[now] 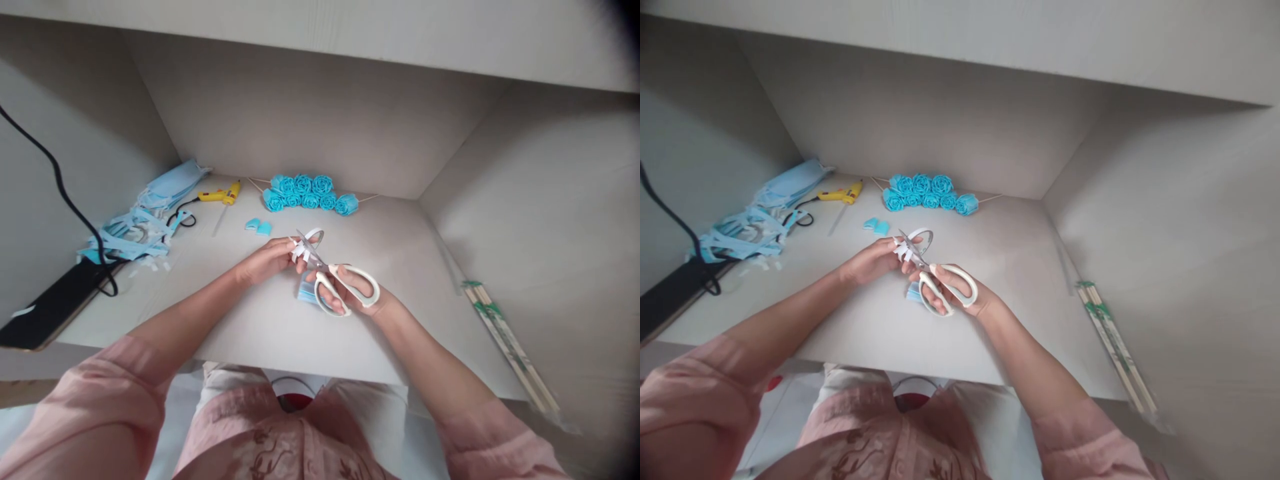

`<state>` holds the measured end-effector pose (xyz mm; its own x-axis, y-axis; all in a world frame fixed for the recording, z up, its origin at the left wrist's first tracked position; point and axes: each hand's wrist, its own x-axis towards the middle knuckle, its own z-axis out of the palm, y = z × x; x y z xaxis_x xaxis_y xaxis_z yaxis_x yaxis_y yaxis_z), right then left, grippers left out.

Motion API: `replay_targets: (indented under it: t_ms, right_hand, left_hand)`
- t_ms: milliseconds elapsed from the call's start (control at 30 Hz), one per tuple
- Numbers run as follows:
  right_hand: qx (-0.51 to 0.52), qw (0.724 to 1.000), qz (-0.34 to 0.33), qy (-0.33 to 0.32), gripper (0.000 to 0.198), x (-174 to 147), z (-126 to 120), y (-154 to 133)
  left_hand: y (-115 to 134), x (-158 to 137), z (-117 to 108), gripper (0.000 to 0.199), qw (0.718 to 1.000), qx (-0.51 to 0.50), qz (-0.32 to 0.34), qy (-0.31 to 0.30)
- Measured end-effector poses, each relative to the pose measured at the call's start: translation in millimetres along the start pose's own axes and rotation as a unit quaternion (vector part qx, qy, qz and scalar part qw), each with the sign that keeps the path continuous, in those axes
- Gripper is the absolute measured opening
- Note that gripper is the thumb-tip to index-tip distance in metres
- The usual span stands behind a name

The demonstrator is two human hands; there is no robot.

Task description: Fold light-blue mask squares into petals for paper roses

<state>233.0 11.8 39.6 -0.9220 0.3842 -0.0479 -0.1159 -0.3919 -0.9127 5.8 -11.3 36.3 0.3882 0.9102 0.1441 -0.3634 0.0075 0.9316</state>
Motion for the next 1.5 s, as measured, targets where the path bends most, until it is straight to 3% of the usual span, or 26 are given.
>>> replay_targets:
  t_ms: [433,667,867,1100,1267,1500]
  right_hand:
    - [0.047,0.999,0.012,-0.012,0.052,1.8,1.1,0.2]
    - [0.057,0.998,0.018,-0.03,0.053,2.0,6.4,-2.6]
    - [0.045,0.999,0.026,-0.009,0.055,1.0,3.7,-0.6]
    - [0.007,0.999,-0.028,-0.025,0.055,0.6,6.1,3.3]
    - [0.002,0.999,-0.026,-0.036,0.055,0.9,5.8,3.7]
    - [0.018,0.999,-0.015,-0.024,0.055,0.4,6.0,2.1]
  left_hand:
    - [6.8,-2.0,0.4,0.042,1.0,-0.002,0.027,0.002]
    - [18.6,-4.2,-0.7,0.034,0.996,-0.088,-0.032,-0.007]
    - [20.3,-5.2,-3.2,0.042,0.996,-0.07,-0.036,-0.042]
    - [11.3,-3.1,-1.1,0.051,0.998,-0.043,-0.014,-0.046]
    - [7.8,-1.4,2.5,0.059,0.996,-0.041,-0.034,-0.075]
    - [6.5,-3.1,-1.2,0.059,0.996,-0.047,-0.024,-0.068]
